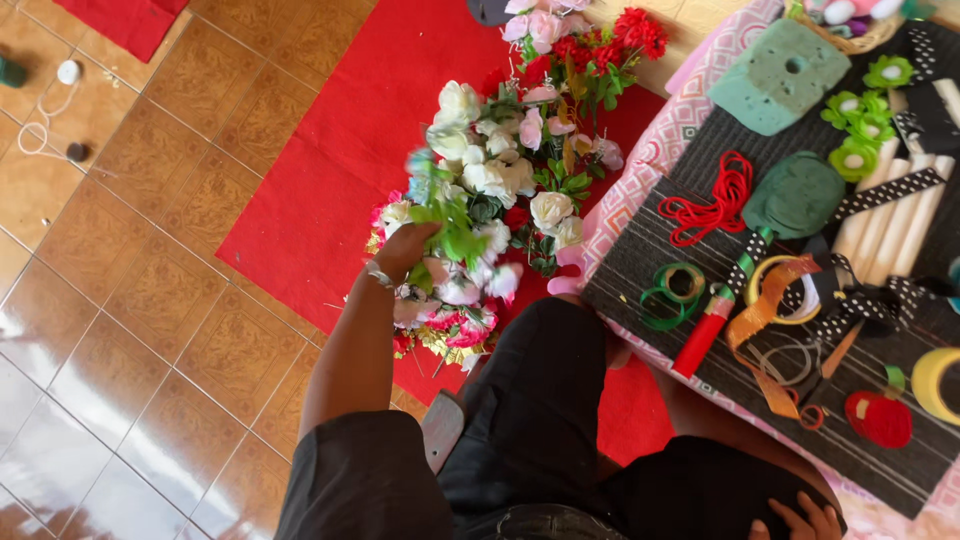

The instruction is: The person assembles a floral arrangement by placing green floral foam onto a holder, then inserting several white and pink flowers and decorative gold leaves into the foam by hand at a design station.

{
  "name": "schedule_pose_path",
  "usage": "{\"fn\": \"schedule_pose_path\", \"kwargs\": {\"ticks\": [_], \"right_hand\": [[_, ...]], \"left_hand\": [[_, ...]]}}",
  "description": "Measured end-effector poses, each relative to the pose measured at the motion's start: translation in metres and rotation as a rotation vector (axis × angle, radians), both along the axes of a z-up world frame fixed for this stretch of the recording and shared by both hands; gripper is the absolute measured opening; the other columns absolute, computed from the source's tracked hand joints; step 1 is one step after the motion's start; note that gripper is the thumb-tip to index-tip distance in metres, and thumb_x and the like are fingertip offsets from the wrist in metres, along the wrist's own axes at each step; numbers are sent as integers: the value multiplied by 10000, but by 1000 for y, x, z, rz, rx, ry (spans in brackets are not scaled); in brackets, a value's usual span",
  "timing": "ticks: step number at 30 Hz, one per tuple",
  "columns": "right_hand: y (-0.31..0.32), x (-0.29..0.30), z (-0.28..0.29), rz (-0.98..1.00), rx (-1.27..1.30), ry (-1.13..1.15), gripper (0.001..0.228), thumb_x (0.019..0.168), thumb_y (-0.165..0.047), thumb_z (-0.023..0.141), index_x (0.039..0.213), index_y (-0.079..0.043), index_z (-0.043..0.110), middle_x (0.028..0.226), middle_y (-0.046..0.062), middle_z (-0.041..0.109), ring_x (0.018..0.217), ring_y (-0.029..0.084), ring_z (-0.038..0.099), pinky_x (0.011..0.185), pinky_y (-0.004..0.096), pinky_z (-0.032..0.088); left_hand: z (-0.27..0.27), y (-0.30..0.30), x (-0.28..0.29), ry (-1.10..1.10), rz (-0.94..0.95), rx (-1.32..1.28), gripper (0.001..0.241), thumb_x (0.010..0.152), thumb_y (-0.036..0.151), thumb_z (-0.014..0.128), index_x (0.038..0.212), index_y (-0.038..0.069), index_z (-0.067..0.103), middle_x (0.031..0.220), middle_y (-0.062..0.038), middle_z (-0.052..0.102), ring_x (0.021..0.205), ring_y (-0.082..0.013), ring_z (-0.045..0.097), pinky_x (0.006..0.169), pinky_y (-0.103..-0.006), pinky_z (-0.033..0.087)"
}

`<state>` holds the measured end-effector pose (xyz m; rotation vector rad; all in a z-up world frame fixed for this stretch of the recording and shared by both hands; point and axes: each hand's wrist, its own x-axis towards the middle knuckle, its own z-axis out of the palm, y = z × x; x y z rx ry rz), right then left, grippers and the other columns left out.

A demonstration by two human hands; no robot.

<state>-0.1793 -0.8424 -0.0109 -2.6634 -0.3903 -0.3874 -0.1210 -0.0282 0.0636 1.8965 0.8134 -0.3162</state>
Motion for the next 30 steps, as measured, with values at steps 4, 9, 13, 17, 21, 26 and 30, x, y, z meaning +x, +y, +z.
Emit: {"fn": "schedule_pose_path", "kwargs": {"ticks": [4, 9, 13, 17, 21, 26, 30], "right_hand": [[95, -8, 120, -11, 38, 15, 363, 941, -235, 649, 1218, -19, 743, 1446, 259, 676, 1513, 513, 554, 1350, 556, 415], [110, -7, 137, -16, -10, -82, 313, 865, -147, 720, 1161, -61, 776, 1412, 207, 727, 1432, 471, 652, 1229, 537, 504], [119, -16, 155, -124, -69, 109, 335, 914, -211, 681, 1222, -103, 760, 1532, 125, 658, 1583, 380, 513, 1281, 535, 367], [112, -16, 151, -37, -68, 50, 333, 900, -196, 688, 1210, -101, 764, 1481, 137, 679, 1529, 416, 555, 1247, 549, 419], [116, -20, 156, -28, -69, 66, 326, 907, -189, 682, 1212, -100, 757, 1483, 128, 672, 1536, 411, 539, 1246, 555, 409], [115, -23, 157, -48, -77, 111, 324, 918, -210, 665, 1216, -112, 746, 1500, 102, 653, 1556, 392, 506, 1259, 545, 374], [119, -30, 165, -109, -59, 210, 331, 931, -233, 643, 1232, -135, 741, 1547, 80, 615, 1596, 345, 440, 1290, 531, 308]], "left_hand": [[109, -52, 10, 56, 487, -544, 423, 1039, 393, 541, 1169, 26, 705, 928, -109, 790, 511, -234, 625, 481, -397, 542], [97, -63, 7, 164, 114, 108, 565, 966, 553, 554, 1126, 30, 696, 1139, -204, 728, 1022, -382, 694, 844, -482, 489], [131, -66, -18, -81, 117, -17, 410, 991, 488, 594, 1011, 165, 846, 548, 30, 232, 481, -114, 260, 516, -335, 253], [128, -45, -35, -212, 220, -303, 447, 952, 412, 556, 1014, 30, 781, 1070, -116, 800, 988, -270, 746, 916, -373, 562], [162, -63, -53, -388, 506, -684, 272, 957, 318, 594, 902, 61, 665, 781, -84, 669, 673, -228, 634, 640, -369, 501], [107, -41, -52, -293, 433, -477, 331, 931, 405, 615, 896, 83, 682, 806, -72, 676, 718, -214, 632, 648, -383, 485], [62, -9, -42, -177, 350, -213, 411, 897, 518, 639, 889, 112, 704, 837, -56, 684, 776, -195, 630, 659, -401, 466]]}}
